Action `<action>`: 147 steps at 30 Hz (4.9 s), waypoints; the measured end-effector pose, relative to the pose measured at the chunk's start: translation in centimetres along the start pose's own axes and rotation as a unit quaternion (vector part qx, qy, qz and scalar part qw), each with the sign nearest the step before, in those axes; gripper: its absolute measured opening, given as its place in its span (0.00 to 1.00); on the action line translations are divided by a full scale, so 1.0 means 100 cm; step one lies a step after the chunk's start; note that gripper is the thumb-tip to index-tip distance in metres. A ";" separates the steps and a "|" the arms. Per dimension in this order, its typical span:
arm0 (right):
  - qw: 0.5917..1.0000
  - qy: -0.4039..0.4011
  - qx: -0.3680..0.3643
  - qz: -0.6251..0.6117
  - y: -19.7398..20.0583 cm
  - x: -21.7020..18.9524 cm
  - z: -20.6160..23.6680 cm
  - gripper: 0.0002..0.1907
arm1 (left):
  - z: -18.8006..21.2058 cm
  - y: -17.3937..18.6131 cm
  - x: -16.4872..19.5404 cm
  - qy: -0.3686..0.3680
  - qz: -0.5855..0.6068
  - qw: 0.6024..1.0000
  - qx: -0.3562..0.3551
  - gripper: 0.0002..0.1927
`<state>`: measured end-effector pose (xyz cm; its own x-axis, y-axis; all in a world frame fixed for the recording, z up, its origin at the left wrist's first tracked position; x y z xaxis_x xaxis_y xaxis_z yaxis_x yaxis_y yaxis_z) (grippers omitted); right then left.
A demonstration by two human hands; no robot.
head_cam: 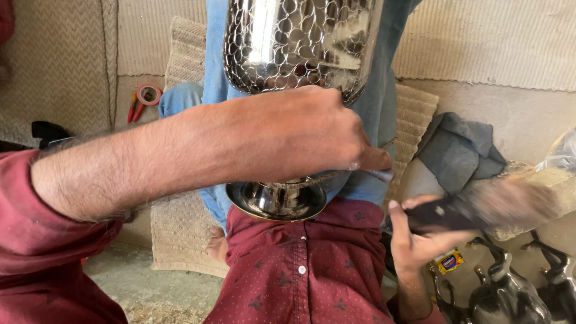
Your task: The person sits on the floor with a brass lamp base on their lap and holds a small punch against its stem. They repeatedly strike the punch with a wooden mallet, working around the stem to press a decorative pattern into the metal surface.
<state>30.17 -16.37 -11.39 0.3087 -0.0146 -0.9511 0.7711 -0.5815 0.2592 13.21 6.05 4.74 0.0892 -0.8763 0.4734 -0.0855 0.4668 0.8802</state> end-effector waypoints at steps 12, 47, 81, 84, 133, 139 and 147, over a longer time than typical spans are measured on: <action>0.965 0.171 -0.076 0.181 -0.036 -0.045 -0.029 0.53 | 0.015 0.001 -0.003 0.025 0.017 0.999 0.039 0.24; 0.956 0.102 -0.236 0.140 -0.052 -0.083 -0.105 0.34 | 0.083 0.000 -0.012 0.206 0.066 0.957 0.191 0.31; 0.806 0.315 -0.404 0.295 -0.121 -0.177 -0.088 0.28 | 0.197 -0.034 0.015 0.244 0.074 0.845 0.470 0.25; 0.817 0.282 -0.410 0.293 -0.131 -0.187 -0.086 0.30 | 0.203 -0.035 0.016 0.249 0.111 0.849 0.452 0.22; 0.989 0.064 -0.123 0.055 -0.113 -0.076 0.270 0.43 | 0.291 -0.098 0.141 0.092 -0.034 0.994 0.058 0.33; 0.985 -0.028 -0.153 0.076 -0.130 -0.049 0.318 0.52 | 0.319 -0.106 0.161 0.076 -0.093 0.991 0.065 0.33; 0.995 0.021 -0.023 -0.091 -0.183 -0.099 0.276 0.51 | 0.341 -0.030 0.090 0.055 -0.087 0.993 0.051 0.24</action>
<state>-2.31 -28.03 -11.38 0.1842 0.1224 -0.9752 0.8404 -0.5341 0.0917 -19.56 -7.34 5.22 0.2192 -0.9220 0.3192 -0.1586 0.2892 0.9441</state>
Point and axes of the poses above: each hand's wrist, its own z-axis away from the middle knuckle, its own y-axis out of the back of the hand, x = y × z, the point moved 9 cm from there along -z, towards the middle knuckle, and after that the axes turned 5 degrees about y, right-handed, at the moved point
